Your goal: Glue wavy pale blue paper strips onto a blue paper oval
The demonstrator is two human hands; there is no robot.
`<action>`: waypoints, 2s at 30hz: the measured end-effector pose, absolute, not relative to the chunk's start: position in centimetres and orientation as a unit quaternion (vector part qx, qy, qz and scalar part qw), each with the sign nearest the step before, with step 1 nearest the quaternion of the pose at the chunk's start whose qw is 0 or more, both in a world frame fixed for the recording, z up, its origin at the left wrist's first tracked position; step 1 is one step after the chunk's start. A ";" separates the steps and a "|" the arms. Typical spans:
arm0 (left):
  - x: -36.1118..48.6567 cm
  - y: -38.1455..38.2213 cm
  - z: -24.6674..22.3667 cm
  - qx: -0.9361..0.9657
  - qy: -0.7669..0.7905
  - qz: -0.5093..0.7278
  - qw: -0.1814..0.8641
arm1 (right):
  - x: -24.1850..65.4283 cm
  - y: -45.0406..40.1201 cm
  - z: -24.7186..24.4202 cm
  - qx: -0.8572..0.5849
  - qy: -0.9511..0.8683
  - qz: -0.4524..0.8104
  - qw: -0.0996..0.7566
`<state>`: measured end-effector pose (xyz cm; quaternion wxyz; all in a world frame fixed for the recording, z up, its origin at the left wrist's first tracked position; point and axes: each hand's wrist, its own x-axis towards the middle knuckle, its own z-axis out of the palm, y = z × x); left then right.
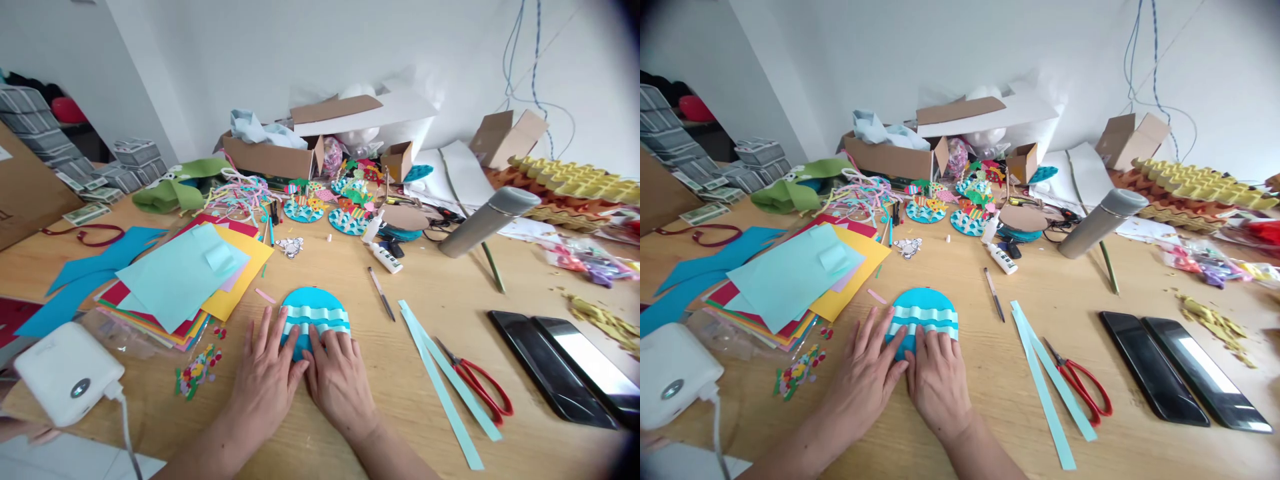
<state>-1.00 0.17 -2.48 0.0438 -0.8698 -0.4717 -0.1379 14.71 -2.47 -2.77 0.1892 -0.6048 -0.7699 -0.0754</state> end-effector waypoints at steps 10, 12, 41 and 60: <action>-0.4 0.5 -1.7 -0.866 -0.475 -0.158 0.019 | 14.8 -2.6 -2.6 -0.606 -0.768 -0.076 0.195; -0.4 0.5 -1.5 -0.863 -0.480 -0.159 0.006 | 14.9 -2.7 -2.6 -0.609 -0.763 -0.089 0.198; -0.9 1.5 -1.1 -0.850 -0.458 -0.259 -0.039 | 14.7 -2.7 -2.4 -0.619 -0.745 -0.070 0.239; -0.6 1.1 -1.6 -0.857 -0.464 -0.225 -0.008 | 14.5 -2.7 -2.3 -0.622 -0.749 -0.082 0.212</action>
